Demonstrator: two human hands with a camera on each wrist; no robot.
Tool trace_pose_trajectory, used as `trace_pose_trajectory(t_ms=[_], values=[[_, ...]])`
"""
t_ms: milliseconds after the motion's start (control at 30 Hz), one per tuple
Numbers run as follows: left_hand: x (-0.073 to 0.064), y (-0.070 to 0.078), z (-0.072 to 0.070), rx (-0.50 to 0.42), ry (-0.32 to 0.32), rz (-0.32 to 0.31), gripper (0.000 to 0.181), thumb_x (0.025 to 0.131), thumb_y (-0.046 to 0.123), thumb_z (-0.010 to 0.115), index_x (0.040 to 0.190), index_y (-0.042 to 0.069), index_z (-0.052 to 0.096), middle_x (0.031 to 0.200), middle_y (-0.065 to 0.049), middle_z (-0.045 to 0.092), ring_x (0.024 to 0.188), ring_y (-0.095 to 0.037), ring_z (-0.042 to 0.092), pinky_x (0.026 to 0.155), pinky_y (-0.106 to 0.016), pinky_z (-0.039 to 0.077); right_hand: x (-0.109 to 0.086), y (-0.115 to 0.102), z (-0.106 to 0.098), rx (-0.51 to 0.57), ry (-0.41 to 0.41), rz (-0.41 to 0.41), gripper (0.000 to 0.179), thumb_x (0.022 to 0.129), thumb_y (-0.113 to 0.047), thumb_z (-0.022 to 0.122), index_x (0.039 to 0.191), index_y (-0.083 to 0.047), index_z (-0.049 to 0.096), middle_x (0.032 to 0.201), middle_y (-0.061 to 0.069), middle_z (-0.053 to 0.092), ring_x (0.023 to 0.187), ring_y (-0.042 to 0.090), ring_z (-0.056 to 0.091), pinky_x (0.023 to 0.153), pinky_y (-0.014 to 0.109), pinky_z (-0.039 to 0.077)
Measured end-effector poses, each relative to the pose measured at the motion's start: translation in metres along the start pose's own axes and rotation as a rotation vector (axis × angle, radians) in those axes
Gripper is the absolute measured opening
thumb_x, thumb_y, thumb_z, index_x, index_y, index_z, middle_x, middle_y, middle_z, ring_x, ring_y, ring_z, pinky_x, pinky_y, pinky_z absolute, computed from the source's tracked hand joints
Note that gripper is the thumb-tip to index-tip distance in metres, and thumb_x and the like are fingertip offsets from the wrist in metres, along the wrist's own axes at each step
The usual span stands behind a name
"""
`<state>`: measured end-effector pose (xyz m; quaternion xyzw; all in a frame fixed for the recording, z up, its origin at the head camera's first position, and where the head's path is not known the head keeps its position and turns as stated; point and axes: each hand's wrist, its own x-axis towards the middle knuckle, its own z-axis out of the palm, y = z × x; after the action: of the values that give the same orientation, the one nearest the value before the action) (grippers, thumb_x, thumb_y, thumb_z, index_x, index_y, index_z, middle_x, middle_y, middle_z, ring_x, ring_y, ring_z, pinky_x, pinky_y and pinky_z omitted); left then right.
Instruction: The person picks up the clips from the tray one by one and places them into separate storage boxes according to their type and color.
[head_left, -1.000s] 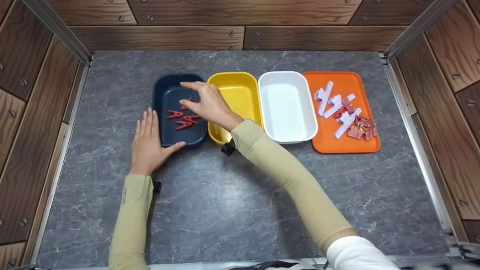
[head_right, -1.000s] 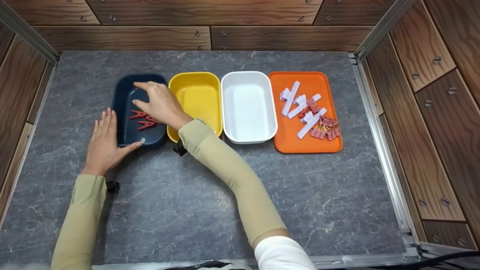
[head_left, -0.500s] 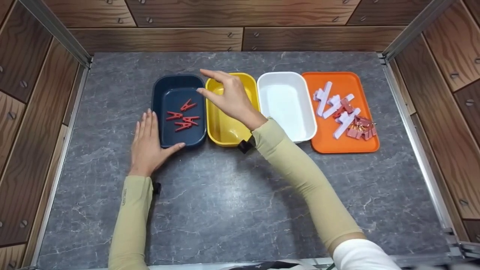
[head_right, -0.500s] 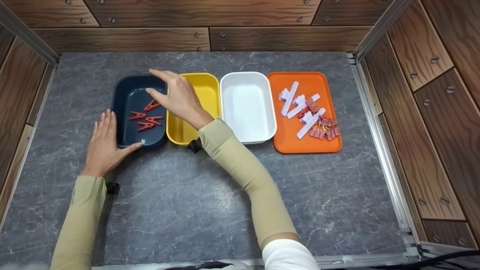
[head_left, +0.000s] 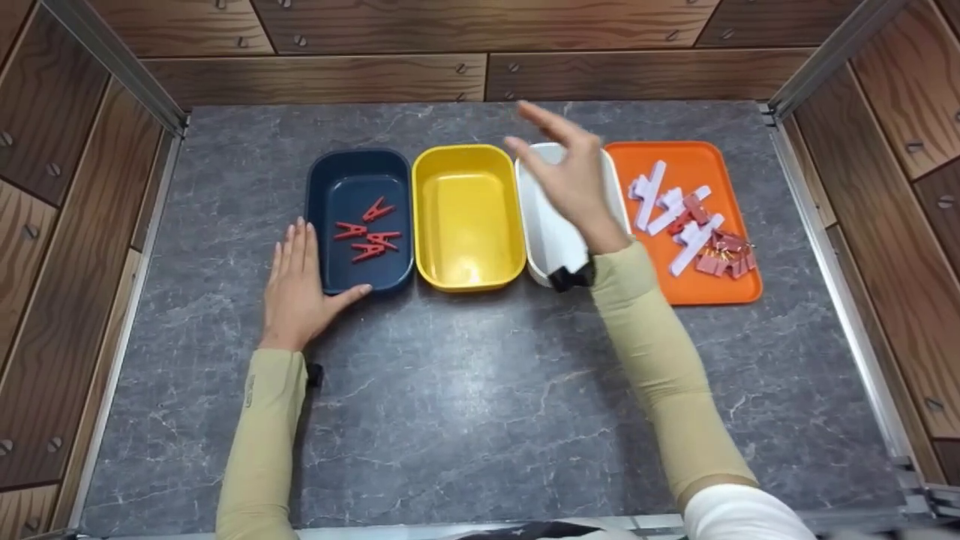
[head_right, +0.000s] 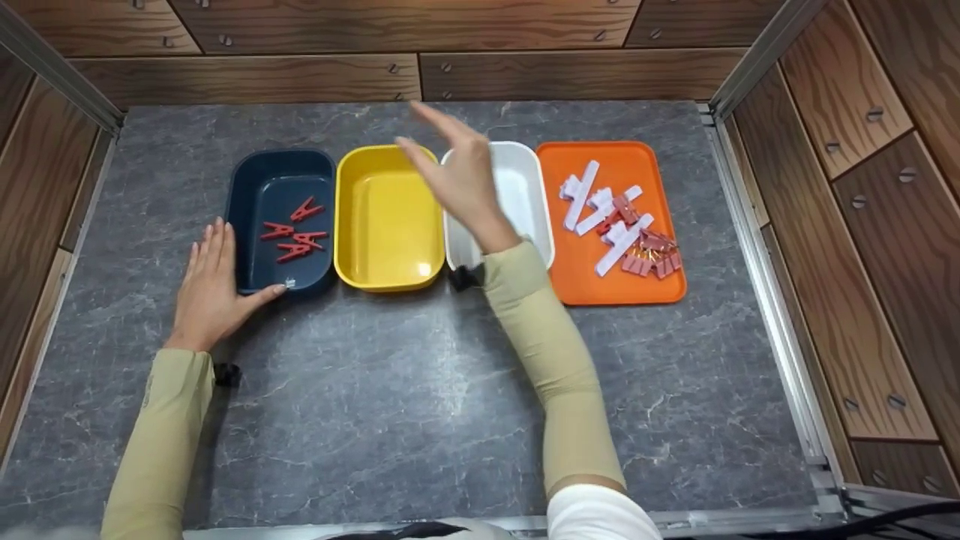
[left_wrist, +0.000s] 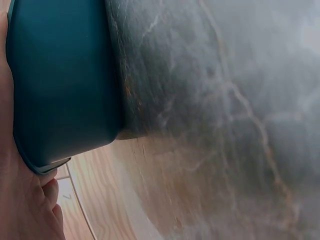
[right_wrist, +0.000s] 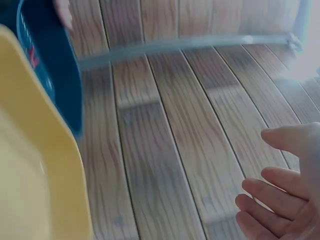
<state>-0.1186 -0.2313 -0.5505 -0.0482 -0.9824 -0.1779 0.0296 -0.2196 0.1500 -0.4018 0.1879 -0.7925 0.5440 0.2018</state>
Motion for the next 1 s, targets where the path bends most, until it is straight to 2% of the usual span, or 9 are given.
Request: trace_pose_trajectory(t_ms=[233,433,533,767,1000], values=[[0.006,0.001,0.000,0.002,0.008,0.011,0.132,0.078,0.089,0.052,0.163,0.003,0.001,0.170,-0.012,-0.003,0.154,-0.024,-0.005,0.123,-0.036,-0.006,-0.015,-0.004,-0.077,-0.058,0.157,0.176,0.040,0.091,-0.002,0.077,0.128,0.008,0.067,0.127,0.019,0.067,0.122,0.021,0.062,0.108,0.028,0.044],[0.002,-0.001,0.001,-0.004,0.007,-0.005,0.131,0.078,0.088,0.054,0.163,0.004,0.000,0.170,-0.012,-0.003,0.154,-0.024,-0.005,0.123,-0.036,-0.006,-0.028,0.007,-0.122,-0.141,0.228,0.254,0.039,0.092,-0.008,0.077,0.128,0.005,0.068,0.126,0.018,0.068,0.120,0.020,0.063,0.106,0.030,0.046],[0.000,-0.001,0.001,-0.012,0.004,-0.003,0.131,0.078,0.088,0.054,0.162,0.003,0.000,0.170,-0.012,-0.003,0.154,-0.024,-0.005,0.123,-0.036,-0.007,-0.035,0.021,-0.134,-0.199,0.217,0.292,0.040,0.093,-0.010,0.076,0.130,0.002,0.068,0.128,0.016,0.068,0.122,0.020,0.061,0.107,0.029,0.045],[0.004,-0.001,-0.001,-0.021,0.027,0.023,0.132,0.077,0.088,0.056,0.163,0.003,0.003,0.170,-0.011,-0.002,0.154,-0.023,-0.005,0.123,-0.036,-0.006,-0.047,0.076,-0.156,-0.247,0.157,0.362,0.047,0.094,-0.025,0.076,0.136,-0.008,0.067,0.133,0.007,0.067,0.124,0.014,0.059,0.108,0.024,0.042],[0.000,-0.002,0.003,-0.028,0.014,0.007,0.132,0.077,0.088,0.056,0.163,0.004,0.001,0.170,-0.010,-0.003,0.154,-0.023,-0.005,0.123,-0.036,-0.006,-0.064,0.100,-0.160,-0.324,0.085,0.438,0.052,0.095,-0.031,0.074,0.140,-0.006,0.063,0.136,0.010,0.064,0.128,0.020,0.056,0.110,0.028,0.041]])
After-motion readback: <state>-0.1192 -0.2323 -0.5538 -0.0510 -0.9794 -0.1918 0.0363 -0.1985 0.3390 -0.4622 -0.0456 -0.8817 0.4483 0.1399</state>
